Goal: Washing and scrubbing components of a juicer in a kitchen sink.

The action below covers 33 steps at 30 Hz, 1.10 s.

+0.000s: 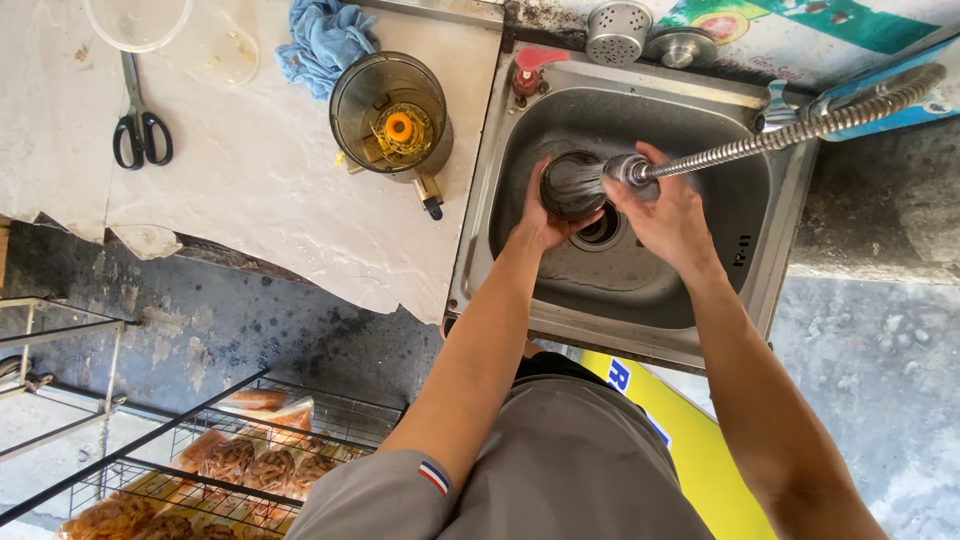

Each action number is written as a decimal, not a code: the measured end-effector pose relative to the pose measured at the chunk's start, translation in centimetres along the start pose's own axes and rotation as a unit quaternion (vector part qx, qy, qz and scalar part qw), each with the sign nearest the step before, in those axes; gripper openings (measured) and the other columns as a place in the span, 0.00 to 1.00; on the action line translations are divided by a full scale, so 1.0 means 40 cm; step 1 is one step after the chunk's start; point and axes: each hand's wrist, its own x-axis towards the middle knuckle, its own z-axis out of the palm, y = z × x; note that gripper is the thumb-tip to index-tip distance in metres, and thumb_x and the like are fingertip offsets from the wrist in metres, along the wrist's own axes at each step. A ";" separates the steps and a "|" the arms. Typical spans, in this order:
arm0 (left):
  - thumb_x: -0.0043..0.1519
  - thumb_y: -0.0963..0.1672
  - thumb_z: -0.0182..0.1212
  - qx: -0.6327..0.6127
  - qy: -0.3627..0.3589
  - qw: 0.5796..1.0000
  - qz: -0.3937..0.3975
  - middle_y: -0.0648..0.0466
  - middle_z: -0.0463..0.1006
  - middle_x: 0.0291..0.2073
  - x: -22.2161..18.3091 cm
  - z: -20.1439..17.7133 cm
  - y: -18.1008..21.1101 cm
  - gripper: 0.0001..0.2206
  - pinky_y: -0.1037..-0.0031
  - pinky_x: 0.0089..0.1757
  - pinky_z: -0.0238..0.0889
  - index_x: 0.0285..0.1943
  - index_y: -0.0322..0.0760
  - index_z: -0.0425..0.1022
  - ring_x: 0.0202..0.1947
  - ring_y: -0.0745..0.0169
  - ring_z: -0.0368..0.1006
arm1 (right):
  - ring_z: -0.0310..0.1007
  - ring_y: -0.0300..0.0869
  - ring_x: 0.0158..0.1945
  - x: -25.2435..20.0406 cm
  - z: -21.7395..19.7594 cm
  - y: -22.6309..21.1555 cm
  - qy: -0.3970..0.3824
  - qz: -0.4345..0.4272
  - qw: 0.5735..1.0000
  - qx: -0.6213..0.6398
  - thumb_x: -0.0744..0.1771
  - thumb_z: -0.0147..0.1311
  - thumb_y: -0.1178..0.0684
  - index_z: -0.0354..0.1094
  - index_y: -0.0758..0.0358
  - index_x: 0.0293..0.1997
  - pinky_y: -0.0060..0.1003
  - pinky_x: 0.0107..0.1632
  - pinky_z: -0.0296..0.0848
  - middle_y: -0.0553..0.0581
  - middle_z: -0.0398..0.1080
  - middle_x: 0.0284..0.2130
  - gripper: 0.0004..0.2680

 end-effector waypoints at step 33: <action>0.58 0.60 0.59 0.003 0.014 0.999 0.037 0.53 0.79 0.51 0.053 -0.054 -0.026 0.28 0.61 0.53 0.69 0.57 0.41 0.77 0.51 0.53 0.74 | 0.77 0.62 0.42 0.170 0.419 0.316 -0.025 0.065 0.970 -0.234 0.66 0.53 0.54 0.67 0.77 0.49 0.56 0.49 0.72 0.73 0.75 0.38 0.13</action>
